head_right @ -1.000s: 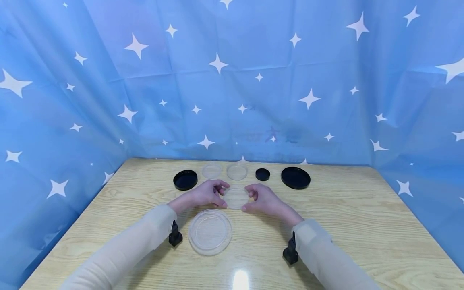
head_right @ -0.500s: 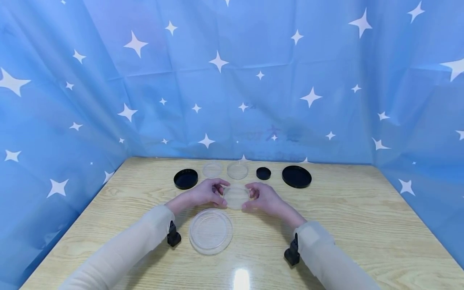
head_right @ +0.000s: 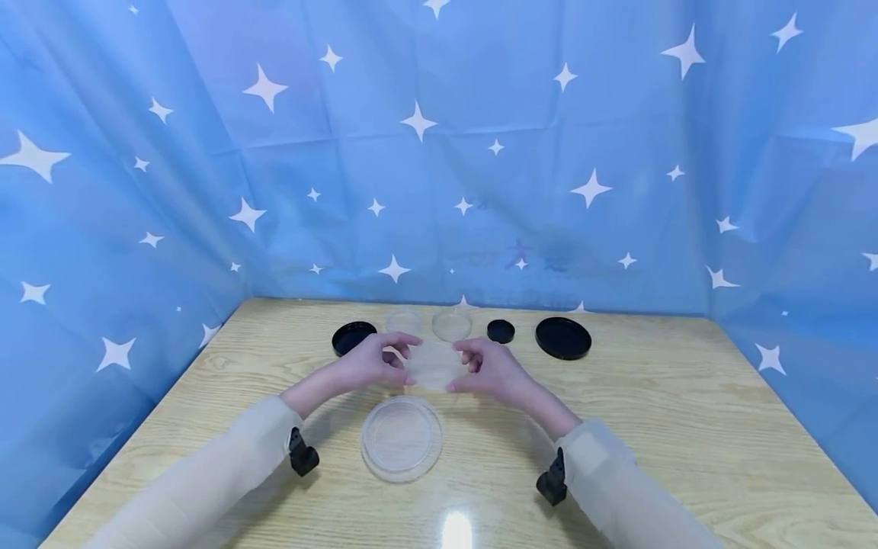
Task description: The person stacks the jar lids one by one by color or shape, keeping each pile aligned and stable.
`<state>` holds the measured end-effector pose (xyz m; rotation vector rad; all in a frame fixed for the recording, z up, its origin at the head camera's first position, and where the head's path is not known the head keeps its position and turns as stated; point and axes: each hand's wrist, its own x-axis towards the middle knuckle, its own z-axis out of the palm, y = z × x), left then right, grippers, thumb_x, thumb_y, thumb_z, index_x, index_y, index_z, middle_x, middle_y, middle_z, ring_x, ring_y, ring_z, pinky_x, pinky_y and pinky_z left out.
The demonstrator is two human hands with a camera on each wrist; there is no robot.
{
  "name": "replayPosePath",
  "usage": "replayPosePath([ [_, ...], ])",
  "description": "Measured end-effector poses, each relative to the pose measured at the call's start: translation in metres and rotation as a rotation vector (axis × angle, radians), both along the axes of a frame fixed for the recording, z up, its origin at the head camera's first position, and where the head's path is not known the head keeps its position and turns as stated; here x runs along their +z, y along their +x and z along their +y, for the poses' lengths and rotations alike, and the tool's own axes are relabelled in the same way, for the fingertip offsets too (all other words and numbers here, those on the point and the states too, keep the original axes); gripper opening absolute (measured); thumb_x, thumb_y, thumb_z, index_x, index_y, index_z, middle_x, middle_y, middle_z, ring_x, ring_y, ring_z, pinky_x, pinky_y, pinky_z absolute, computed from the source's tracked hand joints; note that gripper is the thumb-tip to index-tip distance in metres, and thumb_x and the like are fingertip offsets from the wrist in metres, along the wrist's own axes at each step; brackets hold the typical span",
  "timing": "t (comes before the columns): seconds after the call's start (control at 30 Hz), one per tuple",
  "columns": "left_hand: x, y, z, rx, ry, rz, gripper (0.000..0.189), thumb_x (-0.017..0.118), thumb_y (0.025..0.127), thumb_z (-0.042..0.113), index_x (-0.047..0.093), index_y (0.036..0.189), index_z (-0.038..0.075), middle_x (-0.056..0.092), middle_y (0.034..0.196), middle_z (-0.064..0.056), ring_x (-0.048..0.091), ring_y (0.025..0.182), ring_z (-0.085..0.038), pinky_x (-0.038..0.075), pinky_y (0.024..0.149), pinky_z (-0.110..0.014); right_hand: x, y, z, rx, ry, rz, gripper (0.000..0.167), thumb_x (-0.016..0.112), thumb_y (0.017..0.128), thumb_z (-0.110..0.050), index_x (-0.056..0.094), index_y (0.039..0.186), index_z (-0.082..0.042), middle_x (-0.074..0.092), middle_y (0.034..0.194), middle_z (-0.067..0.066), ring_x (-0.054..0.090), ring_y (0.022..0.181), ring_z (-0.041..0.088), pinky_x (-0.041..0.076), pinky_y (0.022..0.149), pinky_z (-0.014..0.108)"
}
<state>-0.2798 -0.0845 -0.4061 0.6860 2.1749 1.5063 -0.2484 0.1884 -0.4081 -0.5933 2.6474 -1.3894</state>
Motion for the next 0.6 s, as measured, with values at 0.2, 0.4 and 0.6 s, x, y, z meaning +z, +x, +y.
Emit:
replayPosePath([
  [0.2,0.008,0.017,-0.014,0.041,0.014,0.055,0.066,0.084,0.084,0.004,0.056,0.143,0.002,0.055,0.111,-0.016,0.06,0.077,-0.016,0.054,0.068,-0.027,0.008,0.009,-0.012,0.036,-0.037,0.013,0.068,0.09,0.079,-0.012,0.059,0.136,0.009,0.058,0.099,0.009,0.053,0.084,0.023,0.048,0.071,0.025],
  [0.4,0.008,0.038,-0.029,0.082,0.021,0.104,0.063,0.085,0.082,0.003,0.059,0.139,-0.001,0.057,0.107,-0.013,0.06,0.077,-0.018,0.052,0.065,-0.024,0.011,0.018,-0.024,0.096,-0.025,0.021,0.068,0.09,0.079,-0.013,0.059,0.135,0.009,0.058,0.1,0.009,0.054,0.085,0.026,0.049,0.072,0.026],
  [0.6,0.003,0.054,-0.043,0.122,0.002,0.145,0.063,0.088,0.08,0.004,0.061,0.137,-0.004,0.059,0.106,-0.014,0.059,0.077,-0.018,0.05,0.061,-0.023,0.008,0.026,-0.037,0.128,0.001,0.029,0.069,0.092,0.078,-0.015,0.06,0.134,0.009,0.058,0.099,0.007,0.054,0.084,0.024,0.05,0.071,0.026],
])
